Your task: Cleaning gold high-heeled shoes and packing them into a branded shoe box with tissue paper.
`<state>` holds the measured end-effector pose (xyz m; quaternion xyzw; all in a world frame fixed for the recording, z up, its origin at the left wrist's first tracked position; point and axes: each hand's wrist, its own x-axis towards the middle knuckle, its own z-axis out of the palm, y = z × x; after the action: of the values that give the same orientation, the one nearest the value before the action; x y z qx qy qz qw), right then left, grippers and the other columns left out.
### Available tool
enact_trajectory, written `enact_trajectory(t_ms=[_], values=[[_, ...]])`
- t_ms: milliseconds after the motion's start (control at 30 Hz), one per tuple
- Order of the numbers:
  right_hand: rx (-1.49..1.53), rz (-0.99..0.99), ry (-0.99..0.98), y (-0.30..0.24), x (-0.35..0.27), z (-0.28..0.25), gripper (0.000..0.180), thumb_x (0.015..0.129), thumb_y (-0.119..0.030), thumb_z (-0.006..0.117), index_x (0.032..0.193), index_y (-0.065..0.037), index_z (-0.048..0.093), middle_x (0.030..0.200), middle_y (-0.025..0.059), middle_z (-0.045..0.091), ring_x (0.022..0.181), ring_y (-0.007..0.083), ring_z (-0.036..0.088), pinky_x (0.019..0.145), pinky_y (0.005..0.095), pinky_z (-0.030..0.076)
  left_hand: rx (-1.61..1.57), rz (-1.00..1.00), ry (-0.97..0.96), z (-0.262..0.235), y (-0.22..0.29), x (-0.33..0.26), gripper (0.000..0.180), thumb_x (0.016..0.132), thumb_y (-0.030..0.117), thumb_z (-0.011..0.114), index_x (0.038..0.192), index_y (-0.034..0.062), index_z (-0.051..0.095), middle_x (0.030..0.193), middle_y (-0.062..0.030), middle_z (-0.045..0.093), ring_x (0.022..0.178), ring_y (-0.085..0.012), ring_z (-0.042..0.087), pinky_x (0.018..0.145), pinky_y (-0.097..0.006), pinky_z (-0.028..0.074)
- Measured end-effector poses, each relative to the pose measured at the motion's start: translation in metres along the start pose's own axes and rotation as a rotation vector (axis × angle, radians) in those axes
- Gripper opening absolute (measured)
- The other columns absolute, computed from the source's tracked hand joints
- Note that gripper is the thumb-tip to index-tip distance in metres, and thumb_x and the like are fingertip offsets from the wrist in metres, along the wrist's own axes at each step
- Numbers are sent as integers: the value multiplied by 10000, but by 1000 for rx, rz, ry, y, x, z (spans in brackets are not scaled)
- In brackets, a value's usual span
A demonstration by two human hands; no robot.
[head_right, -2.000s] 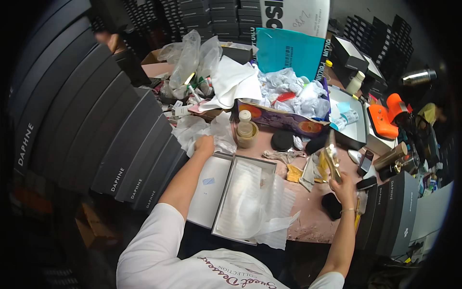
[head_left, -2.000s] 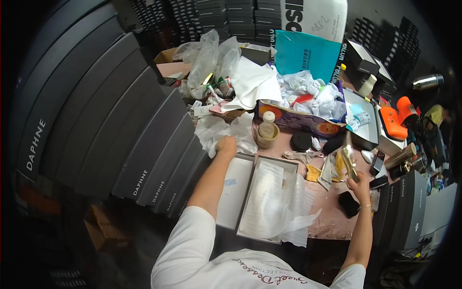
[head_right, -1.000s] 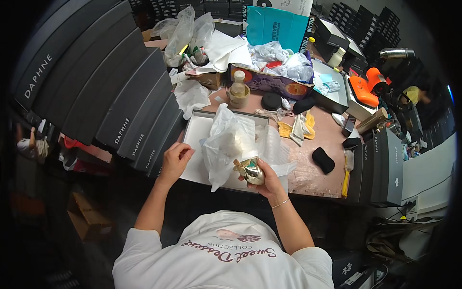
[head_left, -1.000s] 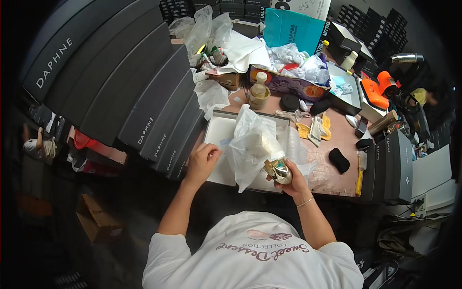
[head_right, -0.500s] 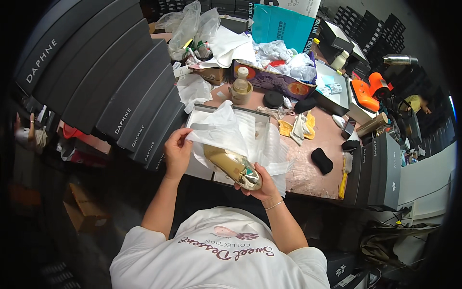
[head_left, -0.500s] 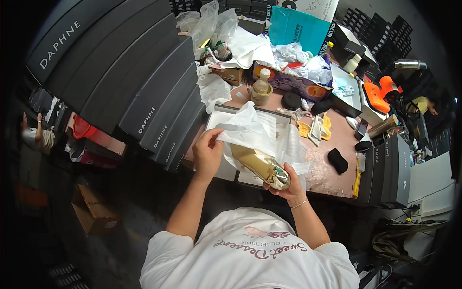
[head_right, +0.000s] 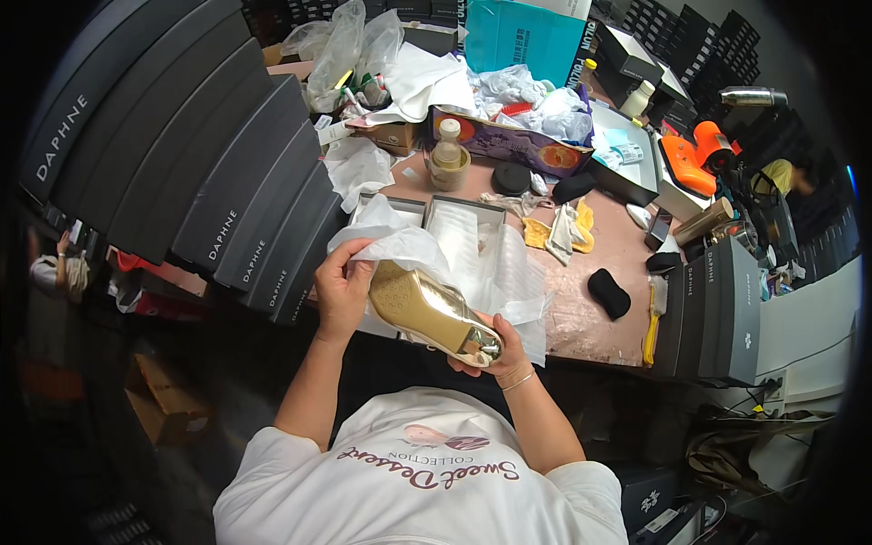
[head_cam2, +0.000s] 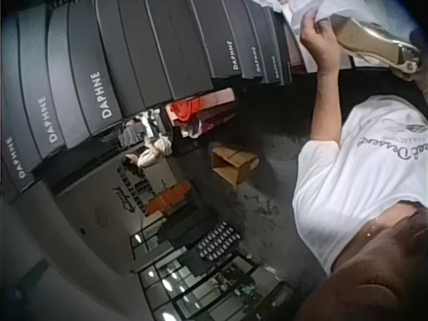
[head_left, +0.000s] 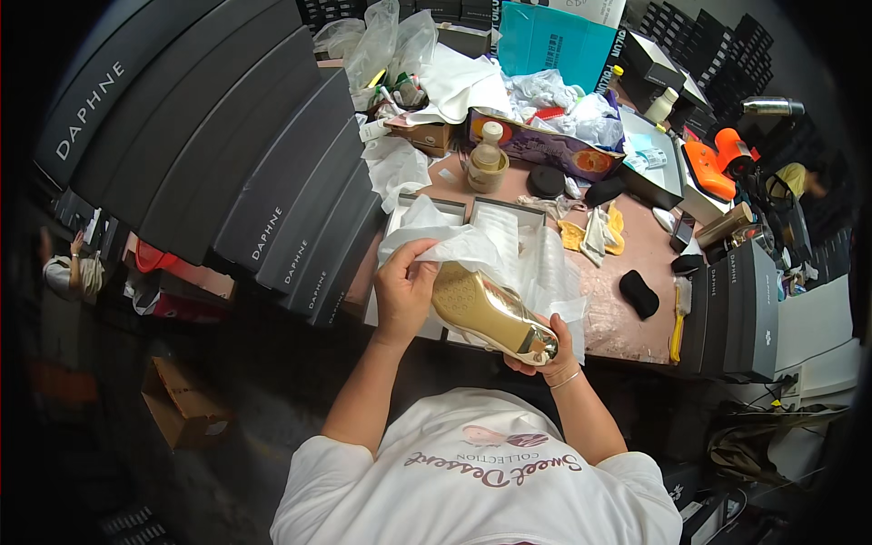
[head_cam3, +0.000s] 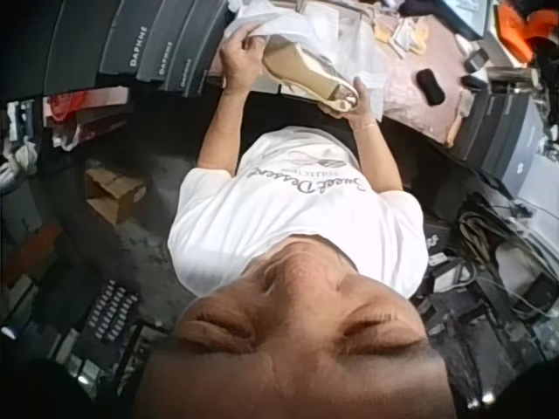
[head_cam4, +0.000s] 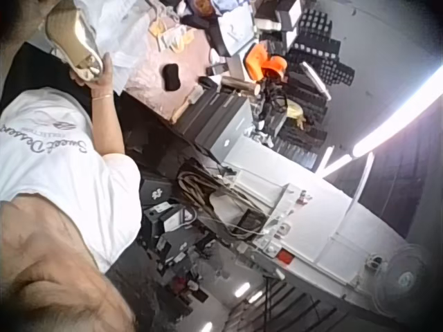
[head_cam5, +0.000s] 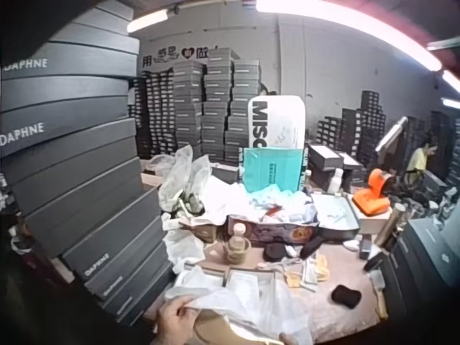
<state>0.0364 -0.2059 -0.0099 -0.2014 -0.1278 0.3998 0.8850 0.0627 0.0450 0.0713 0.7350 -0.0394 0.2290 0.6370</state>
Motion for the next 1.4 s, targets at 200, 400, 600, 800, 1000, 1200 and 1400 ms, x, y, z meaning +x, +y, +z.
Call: enact_trajectory(t_ms=[200,400,600,800,1000,1200,1400], values=[[-39,-37,-58,1,-8,-4,839,839,-629,472,1315,56,380,961,240,580,628,303,604,383,274,418,59,15,-23,-5,7,10,185,818,19,620,998,-19,639,880,-78,640,758,-138,600,691,-258,484],[-302,-17,147,-27,12,66,795,807,-462,652,1357,14,331,1064,156,571,881,250,604,633,326,516,332,260,-215,-2,71,-20,318,695,-28,668,1009,18,663,780,-78,582,627,-181,572,569,-289,465],[43,-324,361,7,55,99,556,879,-221,598,1351,-43,367,1279,99,511,1115,200,540,951,334,450,135,784,-461,47,71,-48,347,628,6,713,974,32,693,737,-43,588,603,-199,590,500,-303,451],[146,-240,301,23,38,4,554,884,-206,596,1362,-49,366,1297,88,507,1150,204,518,987,323,417,174,542,-439,50,53,-76,389,602,-25,701,987,22,679,758,-57,587,603,-216,587,516,-321,473],[143,-252,302,25,47,-11,543,888,-203,589,1362,-50,372,1304,87,505,1164,208,509,1001,320,404,91,560,-446,53,49,-87,365,646,-40,657,1006,21,657,773,-83,592,602,-231,595,519,-325,481],[109,-251,299,23,58,-2,529,892,-205,580,1357,-47,383,1306,90,505,1166,211,507,1004,320,400,100,584,-615,66,34,-113,373,644,-32,671,1012,20,641,761,-68,570,586,-213,582,512,-307,476],[56,-371,328,8,25,14,515,897,-208,571,1352,-45,394,1307,93,505,1169,214,505,1007,321,397,251,463,-230,19,39,-62,287,845,173,666,1071,8,602,958,-125,596,828,-282,589,720,-356,503]])
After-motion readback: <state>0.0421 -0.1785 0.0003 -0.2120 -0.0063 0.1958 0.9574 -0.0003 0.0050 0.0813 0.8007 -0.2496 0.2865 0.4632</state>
